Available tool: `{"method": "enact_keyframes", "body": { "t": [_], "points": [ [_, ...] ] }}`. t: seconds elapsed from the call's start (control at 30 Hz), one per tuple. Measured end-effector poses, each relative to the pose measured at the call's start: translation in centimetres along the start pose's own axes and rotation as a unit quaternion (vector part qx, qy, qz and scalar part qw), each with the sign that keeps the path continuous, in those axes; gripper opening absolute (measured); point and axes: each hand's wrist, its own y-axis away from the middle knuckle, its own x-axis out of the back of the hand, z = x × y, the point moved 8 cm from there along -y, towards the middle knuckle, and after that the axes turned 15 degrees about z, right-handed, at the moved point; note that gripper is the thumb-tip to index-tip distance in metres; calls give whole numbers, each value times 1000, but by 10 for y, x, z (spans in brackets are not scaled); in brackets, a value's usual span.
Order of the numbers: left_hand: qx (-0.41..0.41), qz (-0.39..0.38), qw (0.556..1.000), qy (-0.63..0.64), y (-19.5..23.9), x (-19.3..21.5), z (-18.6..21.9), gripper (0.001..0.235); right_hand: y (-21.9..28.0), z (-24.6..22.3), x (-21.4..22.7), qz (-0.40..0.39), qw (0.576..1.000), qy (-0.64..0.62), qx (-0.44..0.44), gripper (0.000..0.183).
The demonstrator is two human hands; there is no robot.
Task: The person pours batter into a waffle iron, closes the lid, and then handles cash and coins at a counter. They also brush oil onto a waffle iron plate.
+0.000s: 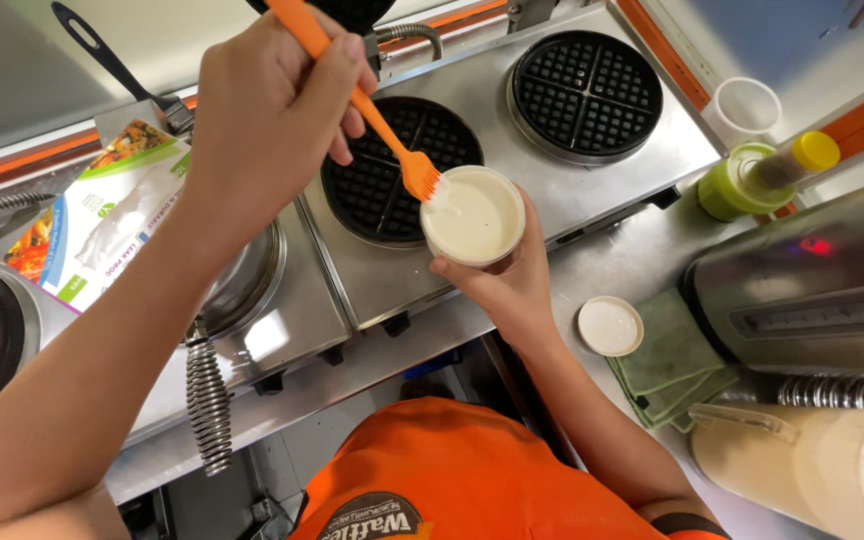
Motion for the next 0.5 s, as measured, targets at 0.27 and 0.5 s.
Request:
{"method": "enact_keyframes", "body": {
  "t": [0.27,0.5],
  "points": [
    [-108,16,988,-107,-20,-10,-59,21,-3,9,36,63,997,12,-46,84],
    [-277,-188,930,-149,7,-105,-94,15,17,17,76,115,989,8,-89,76]
  ]
}}
